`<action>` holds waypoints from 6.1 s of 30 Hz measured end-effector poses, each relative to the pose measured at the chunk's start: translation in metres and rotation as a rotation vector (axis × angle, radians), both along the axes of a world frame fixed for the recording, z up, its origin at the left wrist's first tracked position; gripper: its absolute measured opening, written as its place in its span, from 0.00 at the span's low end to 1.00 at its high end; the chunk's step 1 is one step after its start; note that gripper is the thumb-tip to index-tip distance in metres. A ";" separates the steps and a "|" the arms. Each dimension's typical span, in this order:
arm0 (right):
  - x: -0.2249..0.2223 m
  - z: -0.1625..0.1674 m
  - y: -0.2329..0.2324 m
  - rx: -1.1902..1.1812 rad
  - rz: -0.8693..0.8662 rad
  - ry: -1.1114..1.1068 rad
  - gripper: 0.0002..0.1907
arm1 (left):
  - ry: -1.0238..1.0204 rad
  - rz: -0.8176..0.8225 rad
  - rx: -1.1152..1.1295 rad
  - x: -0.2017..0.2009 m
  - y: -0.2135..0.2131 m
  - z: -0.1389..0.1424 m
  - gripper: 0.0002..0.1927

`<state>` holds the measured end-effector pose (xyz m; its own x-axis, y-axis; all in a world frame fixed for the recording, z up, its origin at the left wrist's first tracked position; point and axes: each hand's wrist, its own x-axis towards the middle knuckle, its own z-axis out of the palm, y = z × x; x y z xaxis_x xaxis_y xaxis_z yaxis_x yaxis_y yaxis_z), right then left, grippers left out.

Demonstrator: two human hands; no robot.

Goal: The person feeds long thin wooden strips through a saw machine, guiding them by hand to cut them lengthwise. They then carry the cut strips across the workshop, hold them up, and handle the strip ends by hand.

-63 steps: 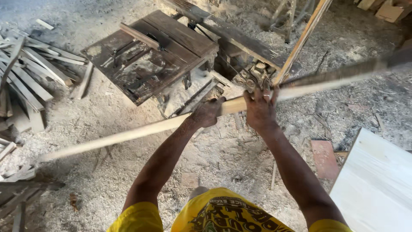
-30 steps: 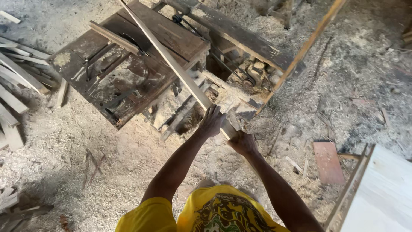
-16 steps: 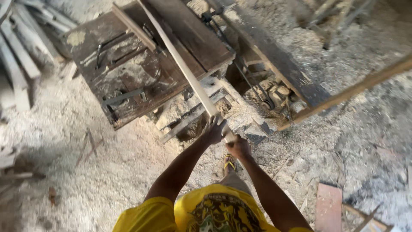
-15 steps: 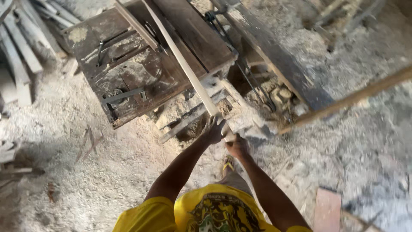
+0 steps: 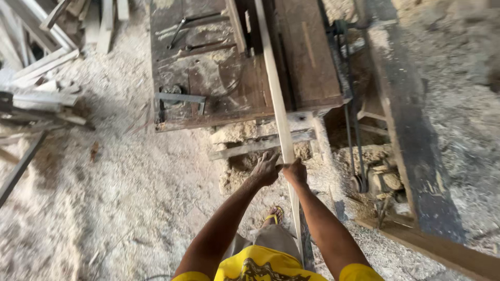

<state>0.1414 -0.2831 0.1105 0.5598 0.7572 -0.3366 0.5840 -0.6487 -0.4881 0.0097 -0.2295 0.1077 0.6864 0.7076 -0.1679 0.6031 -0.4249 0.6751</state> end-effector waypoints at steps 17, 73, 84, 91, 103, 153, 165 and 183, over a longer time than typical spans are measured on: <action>-0.020 0.001 0.047 0.739 0.081 -0.448 0.22 | 0.058 -0.084 0.258 -0.037 0.026 -0.011 0.20; -0.051 0.073 -0.385 0.681 -0.268 0.166 0.05 | -0.176 -0.323 -0.219 -0.003 -0.298 0.071 0.09; 0.013 0.189 -0.466 0.813 -0.478 -0.302 0.07 | -0.677 -0.505 -0.128 0.093 -0.370 0.182 0.10; 0.031 0.252 -0.541 0.845 -0.522 -0.385 0.09 | -0.668 -0.683 -0.243 0.127 -0.443 0.263 0.13; 0.120 0.484 -0.662 1.001 -0.222 -0.982 0.11 | -1.112 -0.741 -0.035 0.195 -0.531 0.477 0.12; 0.078 0.145 -0.537 0.684 -0.044 -0.149 0.26 | -0.774 0.288 0.057 0.118 -0.473 0.255 0.11; -0.095 -0.010 -0.472 0.281 -0.665 0.923 0.63 | -0.142 0.522 -0.290 -0.082 -0.429 0.020 0.20; -0.131 0.014 -0.596 0.155 -0.216 1.259 0.16 | -0.067 0.569 -0.225 -0.108 -0.494 0.002 0.38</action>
